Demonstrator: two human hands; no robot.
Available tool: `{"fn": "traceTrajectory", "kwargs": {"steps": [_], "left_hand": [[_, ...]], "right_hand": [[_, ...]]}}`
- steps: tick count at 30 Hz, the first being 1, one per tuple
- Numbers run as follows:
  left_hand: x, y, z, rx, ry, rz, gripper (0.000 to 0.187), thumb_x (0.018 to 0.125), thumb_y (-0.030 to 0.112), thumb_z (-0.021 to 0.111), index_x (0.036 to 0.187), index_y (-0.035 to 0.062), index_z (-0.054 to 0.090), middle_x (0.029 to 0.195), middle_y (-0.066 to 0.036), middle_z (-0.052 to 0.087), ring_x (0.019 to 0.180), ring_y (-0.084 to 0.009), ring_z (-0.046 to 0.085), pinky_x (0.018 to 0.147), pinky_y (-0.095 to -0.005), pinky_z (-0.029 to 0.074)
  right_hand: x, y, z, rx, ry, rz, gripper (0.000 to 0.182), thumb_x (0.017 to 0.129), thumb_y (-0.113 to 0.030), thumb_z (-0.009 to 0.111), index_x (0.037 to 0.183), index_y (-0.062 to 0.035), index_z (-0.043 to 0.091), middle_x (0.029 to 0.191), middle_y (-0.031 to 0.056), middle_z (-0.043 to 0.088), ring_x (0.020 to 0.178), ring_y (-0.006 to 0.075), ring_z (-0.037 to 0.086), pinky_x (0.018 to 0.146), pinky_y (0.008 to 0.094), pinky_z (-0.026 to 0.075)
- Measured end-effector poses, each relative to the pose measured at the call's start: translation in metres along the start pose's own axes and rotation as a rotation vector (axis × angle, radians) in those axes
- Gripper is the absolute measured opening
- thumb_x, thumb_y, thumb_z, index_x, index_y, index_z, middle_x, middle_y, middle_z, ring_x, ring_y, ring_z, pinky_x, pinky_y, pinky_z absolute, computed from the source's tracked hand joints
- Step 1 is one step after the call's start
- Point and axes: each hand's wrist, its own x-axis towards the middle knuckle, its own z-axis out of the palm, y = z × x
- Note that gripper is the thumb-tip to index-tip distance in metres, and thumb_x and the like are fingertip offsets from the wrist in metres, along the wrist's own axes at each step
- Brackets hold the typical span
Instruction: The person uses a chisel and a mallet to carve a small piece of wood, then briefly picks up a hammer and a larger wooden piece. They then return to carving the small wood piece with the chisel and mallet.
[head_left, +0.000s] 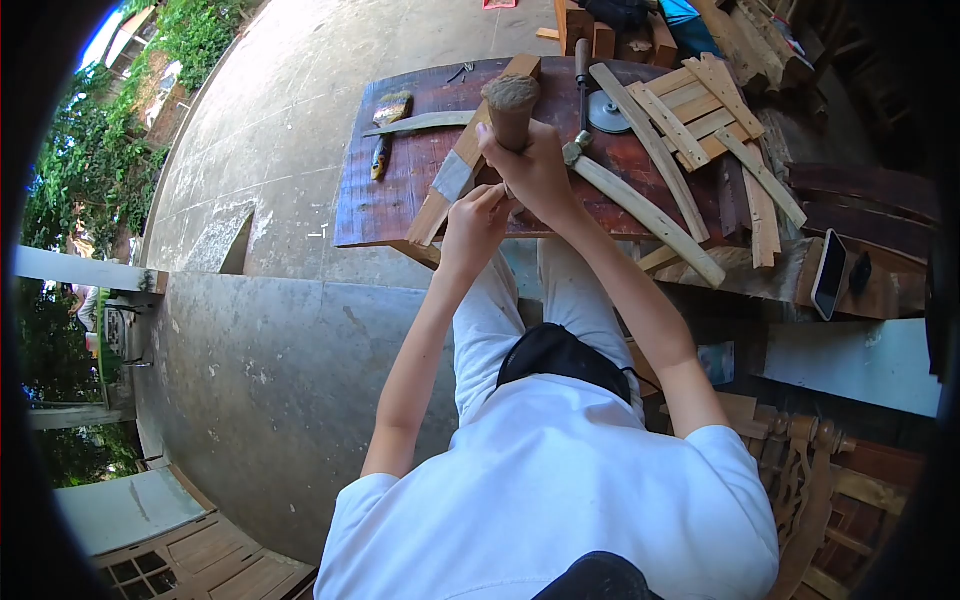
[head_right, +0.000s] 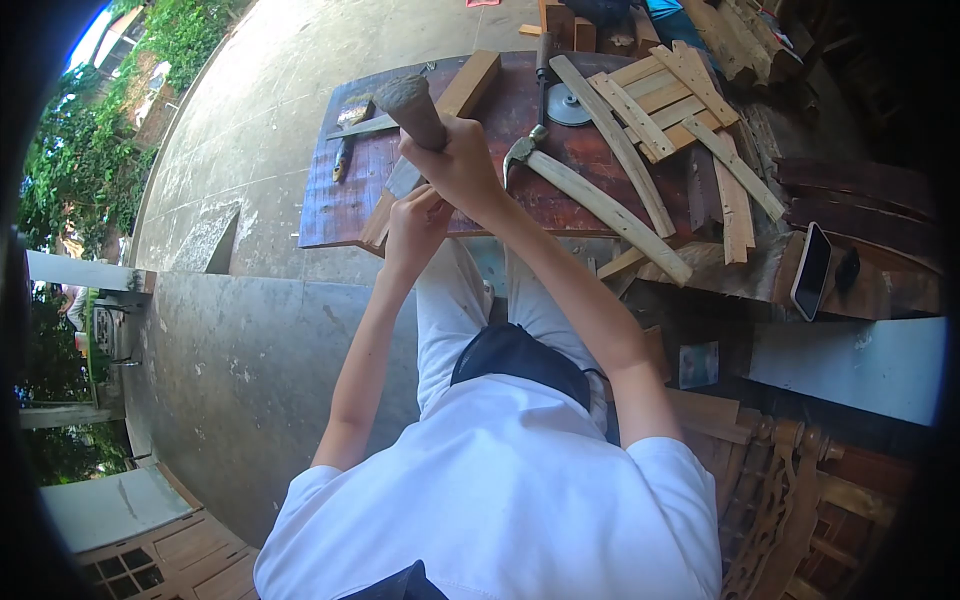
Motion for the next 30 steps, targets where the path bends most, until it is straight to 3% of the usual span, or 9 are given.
{"fn": "traceTrajectory", "kwargs": {"steps": [3,6,9,12,30], "left_hand": [[0.001,-0.002,0.000,-0.090,0.071,0.041,0.013,0.083,0.001,0.064,0.096,0.0025,0.065,0.078,-0.015,0.062,0.067,-0.0324,0.064,0.060,-0.0384,0.051],[0.000,-0.008,0.007,-0.056,0.065,0.051,0.013,0.082,0.001,0.065,0.095,0.0026,0.066,0.076,-0.015,0.061,0.066,-0.0320,0.063,0.059,-0.0382,0.050],[0.001,-0.002,-0.001,-0.040,0.013,-0.016,0.014,0.080,-0.004,0.063,0.093,-0.0024,0.067,0.083,-0.016,0.067,0.076,-0.0283,0.070,0.065,-0.0327,0.056],[0.001,-0.002,0.000,-0.085,0.078,0.068,0.012,0.082,0.000,0.065,0.094,0.0017,0.067,0.076,-0.016,0.062,0.066,-0.0319,0.064,0.058,-0.0378,0.050],[0.002,-0.005,0.000,-0.052,0.036,0.061,0.020,0.081,-0.003,0.063,0.100,0.0026,0.067,0.081,-0.017,0.064,0.069,-0.0323,0.064,0.060,-0.0371,0.051]], "right_hand": [[0.003,-0.004,-0.003,-0.023,-0.002,-0.037,0.033,0.088,-0.016,0.065,0.062,-0.0023,0.052,0.051,-0.0043,0.045,0.051,0.0008,0.040,0.043,0.0252,0.032],[-0.002,0.006,-0.001,-0.011,0.003,-0.024,0.032,0.088,-0.015,0.066,0.063,-0.0021,0.052,0.051,-0.0043,0.045,0.051,0.0008,0.039,0.043,0.0252,0.031],[-0.001,0.004,0.000,0.003,0.007,0.007,0.031,0.087,-0.014,0.066,0.063,-0.0016,0.052,0.051,-0.0038,0.045,0.051,0.0007,0.039,0.044,0.0253,0.031],[-0.003,0.001,-0.002,-0.019,-0.027,-0.059,0.030,0.087,-0.013,0.065,0.063,-0.0010,0.052,0.052,-0.0034,0.045,0.052,0.0013,0.039,0.044,0.0256,0.032],[-0.003,0.008,0.000,-0.014,-0.022,-0.030,0.031,0.086,-0.014,0.066,0.063,-0.0009,0.051,0.052,-0.0035,0.045,0.053,0.0025,0.039,0.046,0.0268,0.033]]}}
